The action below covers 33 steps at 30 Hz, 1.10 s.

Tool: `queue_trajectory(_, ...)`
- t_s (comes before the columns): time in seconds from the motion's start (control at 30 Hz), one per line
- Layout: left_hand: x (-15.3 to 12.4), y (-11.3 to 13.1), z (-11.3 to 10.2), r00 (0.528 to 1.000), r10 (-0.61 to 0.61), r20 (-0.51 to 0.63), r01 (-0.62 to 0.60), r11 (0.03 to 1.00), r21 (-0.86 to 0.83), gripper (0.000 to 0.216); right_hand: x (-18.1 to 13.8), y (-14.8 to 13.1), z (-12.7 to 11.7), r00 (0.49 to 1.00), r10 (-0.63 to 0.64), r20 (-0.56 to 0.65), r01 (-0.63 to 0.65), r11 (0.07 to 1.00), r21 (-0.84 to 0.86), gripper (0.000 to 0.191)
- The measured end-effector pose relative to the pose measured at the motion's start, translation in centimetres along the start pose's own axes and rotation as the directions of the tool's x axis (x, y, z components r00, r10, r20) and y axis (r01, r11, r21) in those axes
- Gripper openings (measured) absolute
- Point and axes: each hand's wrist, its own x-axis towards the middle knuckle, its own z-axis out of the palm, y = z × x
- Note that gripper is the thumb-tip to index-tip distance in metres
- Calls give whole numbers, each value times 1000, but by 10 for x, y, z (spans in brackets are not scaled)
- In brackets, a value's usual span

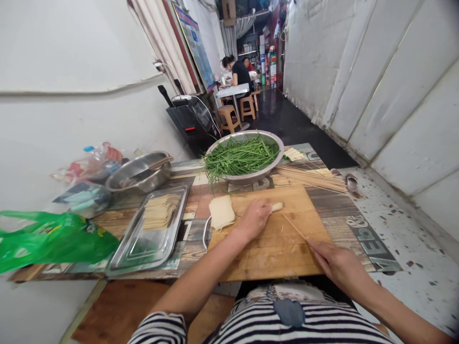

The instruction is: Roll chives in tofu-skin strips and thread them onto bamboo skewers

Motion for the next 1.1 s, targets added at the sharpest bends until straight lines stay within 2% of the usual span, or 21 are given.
queue_trajectory(0.37, 1, -3, 2, 1000, 3, 29, -2, 999, -38, 31, 6, -2, 2, 999, -25, -21, 24, 999, -32, 41)
queue_trajectory(0.67, 1, -1, -2, 999, 10, 47, -9, 1000, -25, 32, 11, -4, 3, 990, -104, -92, 94, 990, -106, 37)
queue_trajectory(0.93, 2, 1, -5, 998, 2, 70, 1, 999, -47, 33, 23, -8, 5, 991, -123, -47, 112, 974, -199, 37)
queue_trajectory(1.1, 3, 1, -6, 997, 18, 79, -12, 998, -69, 32, 53, -18, -5, 990, -91, 108, 118, 954, -274, 35)
